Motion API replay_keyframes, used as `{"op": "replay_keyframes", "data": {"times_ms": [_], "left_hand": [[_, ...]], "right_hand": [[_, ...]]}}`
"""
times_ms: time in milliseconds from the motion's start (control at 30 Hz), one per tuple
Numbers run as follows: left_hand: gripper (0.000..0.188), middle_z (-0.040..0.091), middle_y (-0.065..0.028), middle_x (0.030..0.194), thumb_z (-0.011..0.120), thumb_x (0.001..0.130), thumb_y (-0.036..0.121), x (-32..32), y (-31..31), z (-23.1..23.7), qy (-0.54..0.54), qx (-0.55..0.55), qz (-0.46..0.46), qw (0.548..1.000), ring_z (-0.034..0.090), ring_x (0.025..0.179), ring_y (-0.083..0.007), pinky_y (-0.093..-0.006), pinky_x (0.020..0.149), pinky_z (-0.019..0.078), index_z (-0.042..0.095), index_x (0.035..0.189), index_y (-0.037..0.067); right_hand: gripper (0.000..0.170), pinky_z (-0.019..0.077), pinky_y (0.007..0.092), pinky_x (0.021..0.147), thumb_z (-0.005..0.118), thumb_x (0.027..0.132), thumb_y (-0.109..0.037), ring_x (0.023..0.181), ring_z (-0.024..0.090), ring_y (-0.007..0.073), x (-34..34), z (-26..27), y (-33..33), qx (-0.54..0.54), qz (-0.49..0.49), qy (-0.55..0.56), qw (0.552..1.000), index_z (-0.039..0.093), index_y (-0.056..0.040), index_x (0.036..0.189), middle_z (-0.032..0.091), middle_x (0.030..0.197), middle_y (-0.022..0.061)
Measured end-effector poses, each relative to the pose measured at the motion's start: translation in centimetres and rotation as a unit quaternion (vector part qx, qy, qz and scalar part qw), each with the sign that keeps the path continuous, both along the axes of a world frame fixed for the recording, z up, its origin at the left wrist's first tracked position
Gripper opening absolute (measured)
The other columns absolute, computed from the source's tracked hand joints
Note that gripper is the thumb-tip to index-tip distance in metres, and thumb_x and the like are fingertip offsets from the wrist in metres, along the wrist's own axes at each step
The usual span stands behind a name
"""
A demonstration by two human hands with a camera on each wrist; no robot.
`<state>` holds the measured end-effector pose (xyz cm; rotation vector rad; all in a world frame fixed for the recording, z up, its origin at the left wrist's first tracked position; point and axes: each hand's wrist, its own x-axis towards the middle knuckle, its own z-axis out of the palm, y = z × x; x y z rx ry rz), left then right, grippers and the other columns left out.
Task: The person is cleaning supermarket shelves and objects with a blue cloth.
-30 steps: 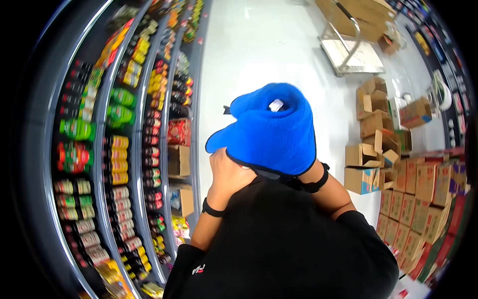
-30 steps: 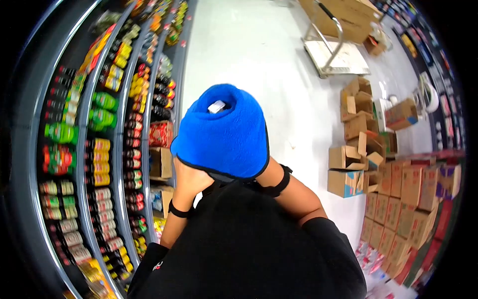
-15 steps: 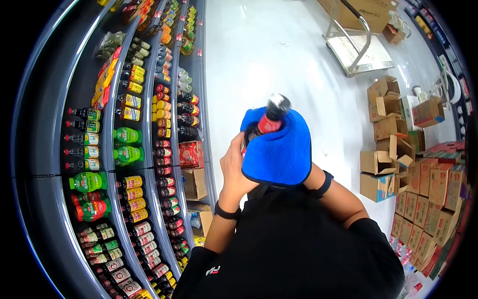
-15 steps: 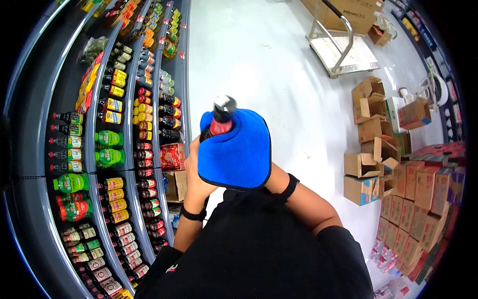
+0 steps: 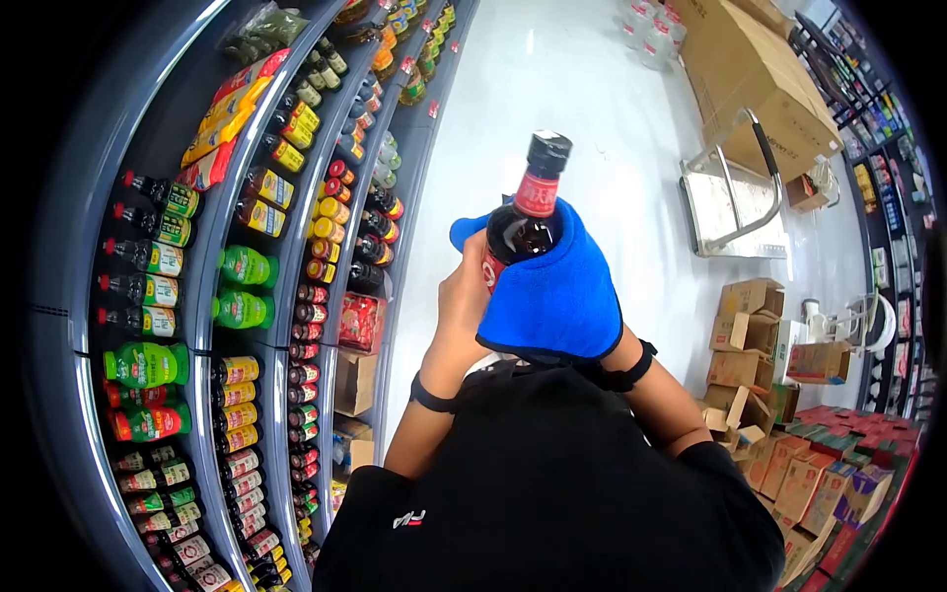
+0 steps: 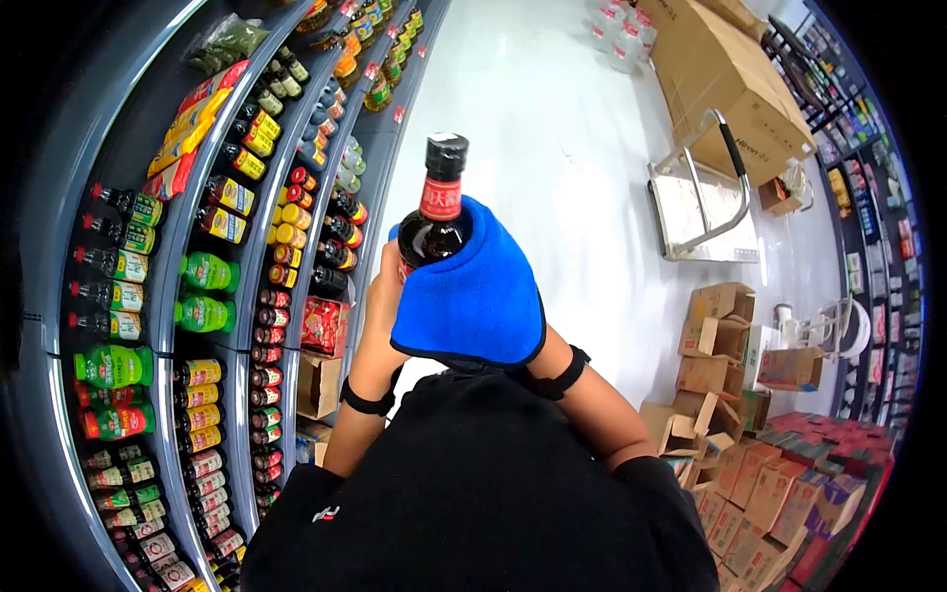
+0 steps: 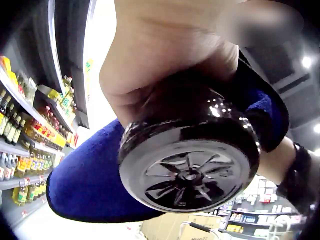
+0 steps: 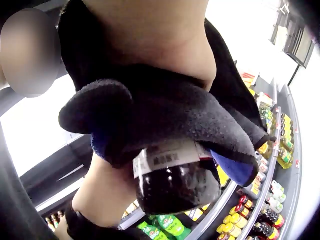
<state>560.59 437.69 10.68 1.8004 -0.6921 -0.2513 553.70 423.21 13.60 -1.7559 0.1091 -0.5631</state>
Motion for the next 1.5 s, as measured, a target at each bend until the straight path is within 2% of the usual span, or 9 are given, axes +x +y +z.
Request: {"op": "replay_keyframes", "data": {"times_ms": [400,500,600,667,733,800,967,1267,1500], "left_hand": [[0.085,0.070,-0.0235,0.127,0.089,0.082,0.030,5.7,-5.5,1.7,-0.123,0.066,0.102,0.985,0.071,0.117,-0.0440,-0.0470,0.097,0.0556,0.044,0.149,0.002],[0.085,0.068,-0.0228,0.130,0.091,0.082,0.029,7.6,-8.2,2.1,-0.100,-0.020,0.083,0.991,0.070,0.120,-0.0425,-0.0449,0.101,0.0542,0.044,0.147,0.002],[0.103,0.061,-0.0167,0.144,0.098,0.073,0.016,10.3,-11.7,2.8,-0.037,-0.101,0.058,0.993,0.063,0.131,-0.0282,-0.0413,0.112,0.0482,0.037,0.154,0.001],[0.105,0.059,-0.0145,0.146,0.094,0.077,0.014,11.0,-13.7,3.4,0.179,-0.285,0.029,0.941,0.061,0.133,-0.0242,-0.0405,0.114,0.0470,0.033,0.161,0.001],[0.088,0.062,-0.0156,0.143,0.081,0.088,0.021,12.0,-15.4,4.5,0.213,-0.329,0.051,0.919,0.063,0.132,-0.0250,-0.0397,0.112,0.0495,0.036,0.161,0.000],[0.078,0.067,-0.0157,0.140,0.078,0.091,0.032,12.9,-17.0,5.6,0.176,-0.329,0.123,0.920,0.066,0.129,-0.0256,-0.0390,0.113,0.0503,0.048,0.154,-0.001],[0.068,0.067,-0.0217,0.136,0.065,0.103,0.043,16.4,-18.3,6.5,0.041,-0.377,0.198,0.904,0.069,0.123,-0.0310,-0.0449,0.107,0.0565,0.049,0.151,-0.003],[0.076,0.064,-0.0211,0.141,0.048,0.110,0.062,19.8,-21.5,5.9,0.070,-0.490,0.213,0.842,0.065,0.131,-0.0351,-0.0493,0.110,0.0547,0.047,0.154,0.000],[0.093,0.042,-0.0171,0.167,0.078,0.099,0.012,16.7,-24.4,2.4,0.119,-0.404,0.196,0.886,0.042,0.155,-0.0298,-0.0486,0.129,0.0325,0.017,0.169,0.005]], "right_hand": [[0.064,0.0541,0.0377,0.104,0.087,0.082,-0.020,0.112,0.070,0.0202,10.1,2.3,-6.3,0.020,0.052,0.021,0.998,0.060,-0.0014,0.137,0.071,0.121,0.0097],[0.061,0.0539,0.0378,0.103,0.087,0.080,-0.022,0.110,0.071,0.0226,12.5,2.3,-9.8,-0.032,0.079,0.017,0.996,0.063,-0.0013,0.132,0.072,0.121,0.0116],[0.059,0.0534,0.0384,0.103,0.086,0.079,-0.023,0.109,0.071,0.0260,17.2,2.2,-14.7,-0.305,0.123,-0.098,0.939,0.067,-0.0003,0.130,0.073,0.122,0.0137],[0.040,0.0598,0.0406,0.089,0.090,0.074,-0.024,0.087,0.071,0.0319,20.2,2.0,-17.3,-0.277,0.091,-0.231,0.928,0.070,-0.0018,0.101,0.072,0.097,0.0148],[0.045,0.0596,0.0403,0.093,0.089,0.081,-0.023,0.100,0.075,0.0287,20.8,1.1,-18.0,0.139,0.241,-0.098,0.956,0.071,0.0026,0.113,0.076,0.111,0.0161],[0.050,0.0595,0.0395,0.093,0.086,0.085,-0.019,0.107,0.074,0.0250,21.1,0.3,-18.3,0.050,0.195,-0.171,0.964,0.066,0.0045,0.124,0.072,0.125,0.0166],[0.083,0.0592,0.0447,0.095,0.081,0.072,-0.021,0.111,0.071,0.0449,21.2,3.4,-19.3,-0.096,0.258,-0.076,0.958,0.052,0.0071,0.144,0.068,0.126,0.0289],[0.077,0.0583,0.0451,0.093,0.083,0.070,-0.025,0.108,0.070,0.0419,23.5,5.0,-23.1,-0.148,0.218,-0.038,0.964,0.059,0.0049,0.137,0.069,0.121,0.0253],[0.065,0.0580,0.0373,0.089,0.087,0.070,-0.026,0.099,0.072,0.0297,26.7,3.6,-24.7,-0.059,0.172,-0.086,0.980,0.065,0.0025,0.124,0.071,0.112,0.0165]]}}
